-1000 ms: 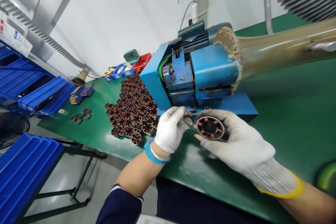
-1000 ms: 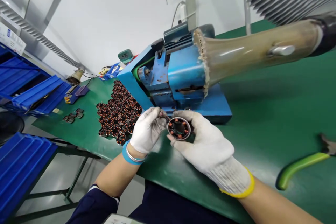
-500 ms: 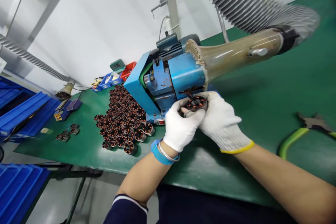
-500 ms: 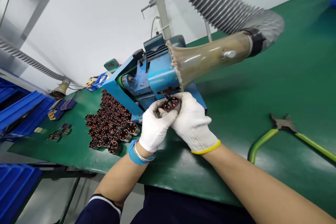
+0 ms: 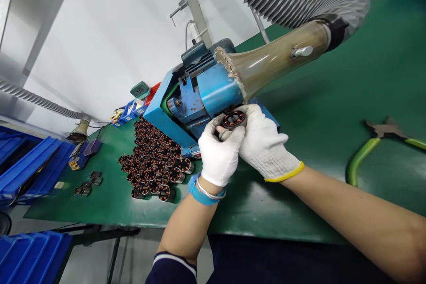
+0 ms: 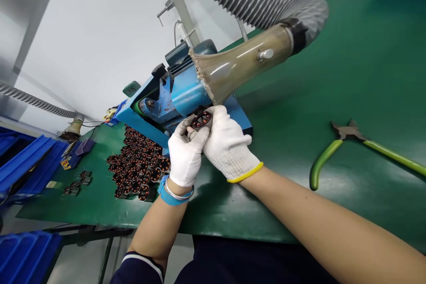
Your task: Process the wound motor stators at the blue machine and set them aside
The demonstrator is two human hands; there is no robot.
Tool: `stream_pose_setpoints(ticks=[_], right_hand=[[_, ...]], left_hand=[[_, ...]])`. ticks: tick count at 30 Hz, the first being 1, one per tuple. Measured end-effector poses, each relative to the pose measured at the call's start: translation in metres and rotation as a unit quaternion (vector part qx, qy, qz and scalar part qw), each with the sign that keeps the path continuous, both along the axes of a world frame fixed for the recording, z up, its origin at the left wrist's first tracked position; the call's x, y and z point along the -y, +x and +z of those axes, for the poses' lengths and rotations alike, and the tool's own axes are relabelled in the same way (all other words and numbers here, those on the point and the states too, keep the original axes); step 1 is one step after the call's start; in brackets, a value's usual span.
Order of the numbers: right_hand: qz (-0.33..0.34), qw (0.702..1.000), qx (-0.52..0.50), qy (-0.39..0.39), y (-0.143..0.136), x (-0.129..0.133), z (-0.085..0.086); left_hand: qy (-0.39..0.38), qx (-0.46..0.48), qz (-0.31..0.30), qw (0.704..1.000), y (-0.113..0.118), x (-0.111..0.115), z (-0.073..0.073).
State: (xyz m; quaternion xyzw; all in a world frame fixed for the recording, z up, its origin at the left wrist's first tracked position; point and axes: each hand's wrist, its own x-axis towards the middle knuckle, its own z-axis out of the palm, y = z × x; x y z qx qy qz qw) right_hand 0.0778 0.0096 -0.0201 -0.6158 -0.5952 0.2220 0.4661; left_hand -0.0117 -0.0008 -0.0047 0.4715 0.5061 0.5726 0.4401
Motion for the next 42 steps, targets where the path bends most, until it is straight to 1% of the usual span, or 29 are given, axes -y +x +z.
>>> stream_pose_setpoints(ticks=[4, 6, 9, 14, 19, 24, 26, 29, 32, 34, 36, 38, 40, 42], right_hand=[[0.020, 0.999, -0.043, 0.013, -0.001, 0.001, -0.003], [0.023, 0.999, -0.038, 0.003, -0.001, 0.002, -0.002], [0.015, 1.000, -0.002, -0.017, -0.001, 0.002, 0.000], [0.009, 0.997, 0.069, -0.023, -0.005, 0.004, 0.002], [0.004, 0.990, 0.142, -0.026, -0.008, 0.006, 0.003], [-0.016, 0.985, 0.170, -0.012, -0.012, 0.004, 0.004], [0.002, 0.990, 0.144, 0.000, -0.012, 0.005, 0.001], [0.046, 0.998, 0.035, 0.040, -0.012, 0.011, -0.011], [0.069, 0.988, -0.081, 0.109, -0.010, 0.017, -0.028], [0.073, 0.975, -0.126, 0.167, -0.008, 0.017, -0.037], [0.080, 0.963, -0.138, 0.218, -0.006, 0.016, -0.042], [0.086, 0.955, -0.131, 0.253, -0.006, 0.015, -0.046], [0.080, 0.954, -0.125, 0.261, -0.007, 0.017, -0.048], [0.072, 0.959, -0.136, 0.239, -0.010, 0.019, -0.051]], left_hand=[[0.017, -0.016, 0.002, 1.000, 0.000, 0.001, -0.001], [0.019, -0.012, 0.001, 1.000, 0.000, 0.001, -0.001], [0.009, -0.005, 0.003, 1.000, 0.000, 0.000, 0.002], [-0.003, -0.014, 0.007, 1.000, -0.003, 0.000, 0.003], [0.019, -0.020, 0.018, 0.999, -0.009, -0.001, 0.003], [0.028, -0.034, 0.023, 0.999, -0.014, -0.002, 0.002], [0.035, -0.039, 0.037, 0.998, -0.017, 0.002, 0.000], [0.052, -0.073, 0.051, 0.995, -0.019, 0.012, -0.006], [0.076, -0.131, 0.041, 0.988, -0.021, 0.023, -0.015], [0.090, -0.163, 0.020, 0.982, -0.021, 0.026, -0.021], [0.099, -0.181, -0.009, 0.978, -0.021, 0.027, -0.025], [0.094, -0.169, -0.030, 0.981, -0.020, 0.027, -0.027], [0.073, -0.125, -0.023, 0.989, -0.017, 0.027, -0.027], [0.037, -0.082, 0.007, 0.996, -0.013, 0.027, -0.025]])
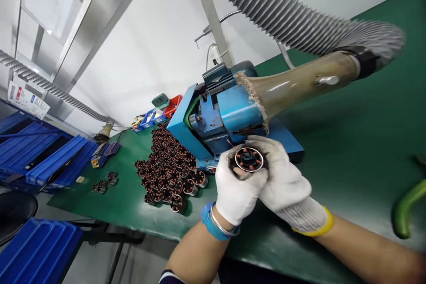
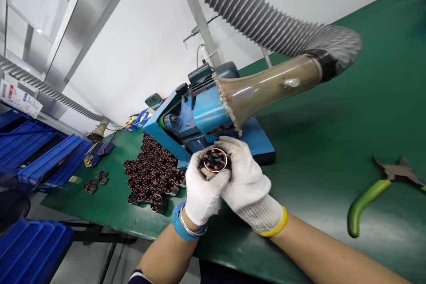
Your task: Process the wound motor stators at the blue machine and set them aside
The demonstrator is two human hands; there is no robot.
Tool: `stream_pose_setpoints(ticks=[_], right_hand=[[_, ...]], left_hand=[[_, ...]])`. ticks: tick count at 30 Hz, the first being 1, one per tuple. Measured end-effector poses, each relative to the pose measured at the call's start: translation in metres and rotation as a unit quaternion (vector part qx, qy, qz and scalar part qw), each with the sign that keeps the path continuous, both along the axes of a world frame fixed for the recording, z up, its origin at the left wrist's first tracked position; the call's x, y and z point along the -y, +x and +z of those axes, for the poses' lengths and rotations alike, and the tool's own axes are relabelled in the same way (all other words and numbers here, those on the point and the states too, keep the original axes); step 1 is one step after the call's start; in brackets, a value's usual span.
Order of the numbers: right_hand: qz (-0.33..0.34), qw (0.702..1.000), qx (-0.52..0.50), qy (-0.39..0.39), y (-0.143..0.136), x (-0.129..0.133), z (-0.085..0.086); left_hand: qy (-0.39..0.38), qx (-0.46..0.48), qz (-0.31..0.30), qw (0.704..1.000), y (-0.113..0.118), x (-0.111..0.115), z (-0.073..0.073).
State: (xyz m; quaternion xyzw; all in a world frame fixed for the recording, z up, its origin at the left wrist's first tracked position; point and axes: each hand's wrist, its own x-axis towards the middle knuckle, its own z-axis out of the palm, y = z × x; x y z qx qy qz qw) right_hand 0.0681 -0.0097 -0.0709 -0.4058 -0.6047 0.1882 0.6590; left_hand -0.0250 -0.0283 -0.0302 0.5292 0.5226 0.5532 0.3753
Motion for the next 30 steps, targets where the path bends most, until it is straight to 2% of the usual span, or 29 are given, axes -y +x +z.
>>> stream_pose_setpoints(ticks=[3, 5, 7, 9, 14, 17, 21, 25, 30], right_hand=[[0.030, 0.995, -0.032, -0.090, -0.001, 0.000, -0.001], [0.077, 0.985, -0.058, -0.144, 0.002, -0.003, 0.001], [0.127, 0.974, -0.079, -0.171, 0.005, -0.008, 0.005], [0.151, 0.965, -0.098, -0.192, 0.008, -0.011, 0.009], [0.171, 0.931, -0.165, -0.275, 0.010, -0.011, 0.008], [0.158, 0.937, -0.140, -0.277, 0.013, -0.013, 0.008], [0.127, 0.947, -0.139, -0.260, 0.020, -0.019, 0.017], [0.142, 0.940, -0.150, -0.273, 0.026, -0.025, 0.024], [0.156, 0.932, -0.186, -0.268, 0.029, -0.030, 0.026]], left_hand=[[-0.047, 0.040, 0.022, 0.998, 0.001, -0.001, 0.004], [-0.051, 0.075, -0.010, 0.996, -0.002, -0.002, 0.009], [-0.045, 0.114, -0.050, 0.991, -0.007, -0.004, 0.014], [-0.044, 0.140, -0.064, 0.987, -0.011, -0.006, 0.019], [-0.072, 0.143, 0.004, 0.987, -0.009, -0.009, 0.019], [-0.078, 0.111, 0.016, 0.991, -0.001, -0.012, 0.018], [-0.056, 0.072, 0.013, 0.996, 0.009, -0.018, 0.024], [-0.053, 0.029, 0.020, 0.998, 0.014, -0.024, 0.030], [-0.041, -0.002, 0.031, 0.999, 0.017, -0.031, 0.029]])
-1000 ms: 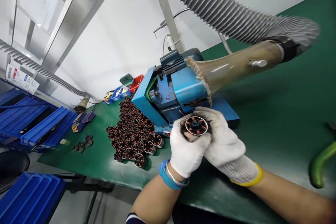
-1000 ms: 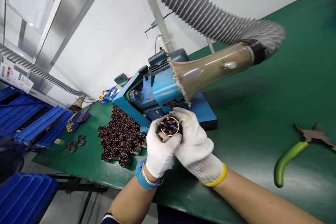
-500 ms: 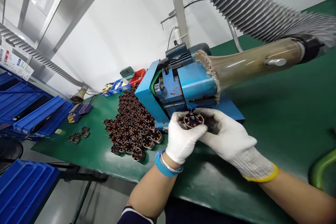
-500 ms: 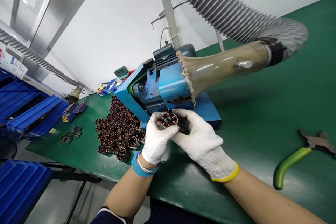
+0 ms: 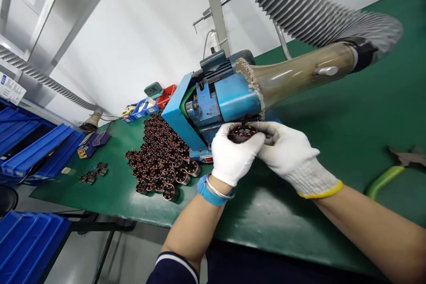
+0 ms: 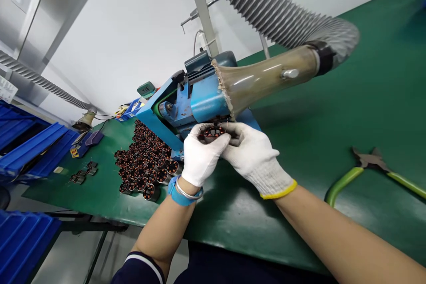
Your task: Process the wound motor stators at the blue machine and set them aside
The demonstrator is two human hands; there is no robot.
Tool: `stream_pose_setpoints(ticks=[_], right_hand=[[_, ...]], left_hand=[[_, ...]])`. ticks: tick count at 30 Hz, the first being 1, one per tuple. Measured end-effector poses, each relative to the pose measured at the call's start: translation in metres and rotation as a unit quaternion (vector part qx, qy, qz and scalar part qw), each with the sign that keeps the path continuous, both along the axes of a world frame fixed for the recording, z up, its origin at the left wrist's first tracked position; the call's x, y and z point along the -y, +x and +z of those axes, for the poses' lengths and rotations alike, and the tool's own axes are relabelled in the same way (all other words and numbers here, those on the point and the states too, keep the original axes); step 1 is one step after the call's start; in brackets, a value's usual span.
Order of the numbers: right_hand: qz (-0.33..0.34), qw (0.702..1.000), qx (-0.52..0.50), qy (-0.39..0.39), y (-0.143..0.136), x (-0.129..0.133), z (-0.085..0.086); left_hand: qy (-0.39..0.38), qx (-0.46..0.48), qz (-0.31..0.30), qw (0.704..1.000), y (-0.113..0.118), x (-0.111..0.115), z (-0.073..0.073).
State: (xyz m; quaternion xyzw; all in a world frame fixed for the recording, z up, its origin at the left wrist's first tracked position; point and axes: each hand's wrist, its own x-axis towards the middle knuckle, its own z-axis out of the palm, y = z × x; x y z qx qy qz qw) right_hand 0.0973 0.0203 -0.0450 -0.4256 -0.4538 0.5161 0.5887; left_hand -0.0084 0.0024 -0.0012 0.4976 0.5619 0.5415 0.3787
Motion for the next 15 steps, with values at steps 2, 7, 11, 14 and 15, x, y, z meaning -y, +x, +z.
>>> stream_pose_setpoints(ticks=[2, 7, 11, 14, 15], right_hand=[[0.005, 1.000, -0.003, 0.005, 0.001, -0.001, 0.003], [0.039, 0.999, -0.017, 0.007, 0.004, -0.003, 0.013], [0.057, 0.998, -0.029, 0.024, 0.005, -0.005, 0.015], [0.077, 0.995, -0.037, 0.050, 0.007, -0.006, 0.018], [0.084, 0.994, -0.038, 0.054, 0.008, -0.006, 0.019]], left_hand=[[0.008, -0.012, 0.010, 1.000, 0.002, -0.002, 0.001], [0.017, -0.017, 0.040, 0.999, 0.007, -0.003, 0.008], [0.030, -0.008, 0.044, 0.999, 0.010, -0.004, 0.010], [0.041, -0.027, 0.064, 0.997, 0.011, -0.005, 0.010], [0.045, -0.033, 0.070, 0.996, 0.012, -0.005, 0.009]])
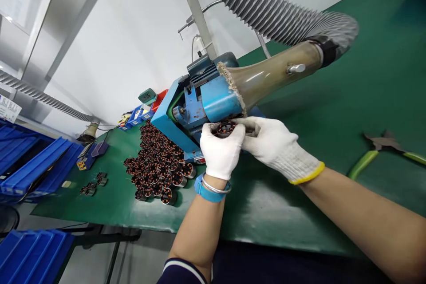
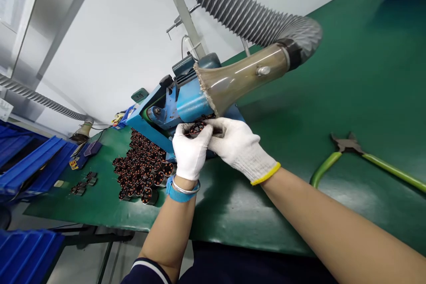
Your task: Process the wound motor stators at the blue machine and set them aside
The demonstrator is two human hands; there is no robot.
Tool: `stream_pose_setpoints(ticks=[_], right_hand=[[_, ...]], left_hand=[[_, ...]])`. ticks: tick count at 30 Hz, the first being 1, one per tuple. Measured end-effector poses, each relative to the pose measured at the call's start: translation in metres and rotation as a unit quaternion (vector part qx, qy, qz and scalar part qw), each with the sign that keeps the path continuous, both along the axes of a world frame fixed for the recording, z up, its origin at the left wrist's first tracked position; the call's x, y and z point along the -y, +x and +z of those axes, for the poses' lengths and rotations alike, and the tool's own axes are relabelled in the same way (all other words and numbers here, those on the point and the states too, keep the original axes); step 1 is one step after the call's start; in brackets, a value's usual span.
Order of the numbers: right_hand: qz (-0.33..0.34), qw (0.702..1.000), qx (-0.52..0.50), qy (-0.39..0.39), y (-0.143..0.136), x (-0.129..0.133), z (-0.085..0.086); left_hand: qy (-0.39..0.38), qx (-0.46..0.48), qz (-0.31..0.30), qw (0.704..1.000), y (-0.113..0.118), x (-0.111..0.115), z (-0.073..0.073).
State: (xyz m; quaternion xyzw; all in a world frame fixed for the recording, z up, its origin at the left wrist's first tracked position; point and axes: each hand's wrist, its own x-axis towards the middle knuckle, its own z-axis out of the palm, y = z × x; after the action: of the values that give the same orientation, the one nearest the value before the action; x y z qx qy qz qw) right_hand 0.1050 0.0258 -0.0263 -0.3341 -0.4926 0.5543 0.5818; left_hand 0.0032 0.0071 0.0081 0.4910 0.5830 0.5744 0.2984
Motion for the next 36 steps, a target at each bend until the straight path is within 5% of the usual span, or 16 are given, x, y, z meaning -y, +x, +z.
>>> stream_pose_setpoints(ticks=[23, 36], right_hand=[[-0.029, 0.993, 0.108, 0.025, 0.006, 0.000, 0.000], [-0.058, 0.989, 0.131, 0.032, 0.003, 0.034, -0.024]], left_hand=[[-0.007, -0.034, 0.018, 0.999, 0.000, -0.007, -0.002], [0.011, 0.013, -0.021, 1.000, -0.008, 0.043, -0.018]])
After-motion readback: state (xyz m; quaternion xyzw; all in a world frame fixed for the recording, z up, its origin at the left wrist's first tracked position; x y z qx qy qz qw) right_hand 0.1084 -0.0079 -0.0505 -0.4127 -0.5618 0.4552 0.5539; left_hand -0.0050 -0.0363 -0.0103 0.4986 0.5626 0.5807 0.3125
